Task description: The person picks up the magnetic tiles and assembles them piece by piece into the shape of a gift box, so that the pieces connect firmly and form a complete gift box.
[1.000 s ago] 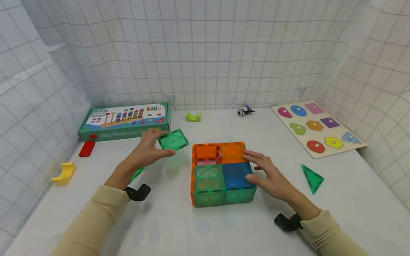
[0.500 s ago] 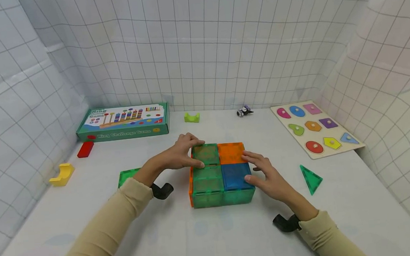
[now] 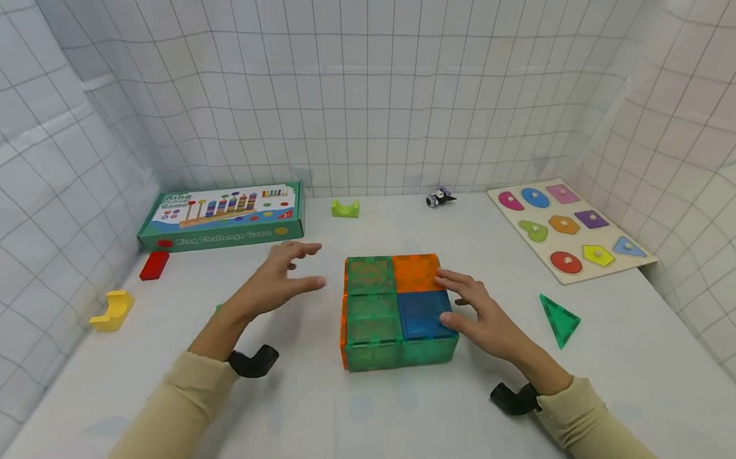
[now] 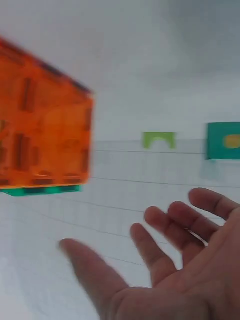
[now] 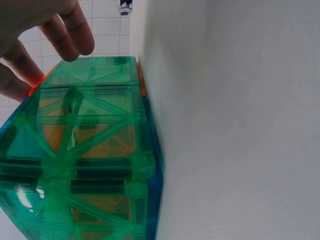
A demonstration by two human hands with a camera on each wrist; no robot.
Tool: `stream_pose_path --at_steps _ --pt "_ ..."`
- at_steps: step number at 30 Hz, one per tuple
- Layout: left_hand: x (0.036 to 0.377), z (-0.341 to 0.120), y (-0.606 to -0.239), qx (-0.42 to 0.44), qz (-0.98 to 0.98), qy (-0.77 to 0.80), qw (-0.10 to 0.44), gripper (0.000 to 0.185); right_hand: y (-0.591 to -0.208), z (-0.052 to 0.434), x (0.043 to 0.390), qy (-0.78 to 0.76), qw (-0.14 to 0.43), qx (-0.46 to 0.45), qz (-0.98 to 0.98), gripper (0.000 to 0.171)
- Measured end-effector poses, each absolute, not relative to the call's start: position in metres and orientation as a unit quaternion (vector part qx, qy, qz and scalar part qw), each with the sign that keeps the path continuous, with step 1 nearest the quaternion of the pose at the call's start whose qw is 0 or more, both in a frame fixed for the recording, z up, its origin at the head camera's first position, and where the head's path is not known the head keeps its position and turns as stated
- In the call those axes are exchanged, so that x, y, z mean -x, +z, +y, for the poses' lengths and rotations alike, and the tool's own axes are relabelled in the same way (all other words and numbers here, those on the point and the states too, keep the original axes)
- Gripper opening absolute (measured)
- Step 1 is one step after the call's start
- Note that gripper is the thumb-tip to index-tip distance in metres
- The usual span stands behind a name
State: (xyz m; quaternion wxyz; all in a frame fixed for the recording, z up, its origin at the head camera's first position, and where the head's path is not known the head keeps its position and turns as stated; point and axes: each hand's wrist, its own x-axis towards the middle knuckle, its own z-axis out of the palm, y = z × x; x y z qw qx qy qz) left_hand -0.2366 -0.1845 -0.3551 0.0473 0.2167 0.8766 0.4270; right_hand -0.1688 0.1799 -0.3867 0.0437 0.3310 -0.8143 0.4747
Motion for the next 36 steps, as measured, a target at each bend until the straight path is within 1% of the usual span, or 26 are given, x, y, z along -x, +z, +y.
stream_pose_path --at_steps 2,5,9,13,17,24,27,31,36 --pt "0.228 -0.207 -0.357 -0.168 0.891 0.422 0.026 0.064 -0.387 0.18 0.169 0.475 0.043 -0.33 -0.815 0.054" --pt "0.214 -0.239 -0.362 -0.089 0.914 0.396 0.018 0.064 -0.387 0.18 0.169 0.474 0.042 -0.328 -0.816 0.054" --pt "0.202 -0.27 -0.376 -0.016 0.942 0.334 0.032 0.069 -0.386 0.181 0.17 0.471 0.043 -0.328 -0.818 0.053" --pt "0.199 -0.288 -0.394 0.026 0.957 0.283 0.054 0.075 -0.385 0.181 0.169 0.469 0.044 -0.333 -0.817 0.052" --pt "0.196 -0.297 -0.409 0.03 0.962 0.267 0.054 0.074 -0.383 0.18 0.167 0.475 0.038 -0.331 -0.815 0.052" --pt "0.196 -0.296 -0.416 0.006 0.956 0.293 0.012 0.059 -0.386 0.179 0.168 0.478 0.042 -0.326 -0.814 0.053" --pt "0.195 -0.291 -0.417 0.004 0.943 0.331 0.015 0.057 -0.387 0.179 0.169 0.478 0.038 -0.324 -0.815 0.053" --pt "0.193 -0.285 -0.416 0.008 0.925 0.379 0.034 0.058 -0.386 0.179 0.169 0.479 0.035 -0.321 -0.816 0.054" --pt "0.193 -0.27 -0.41 0.019 0.913 0.407 0.02 0.046 -0.386 0.179 0.169 0.48 0.036 -0.325 -0.814 0.054"
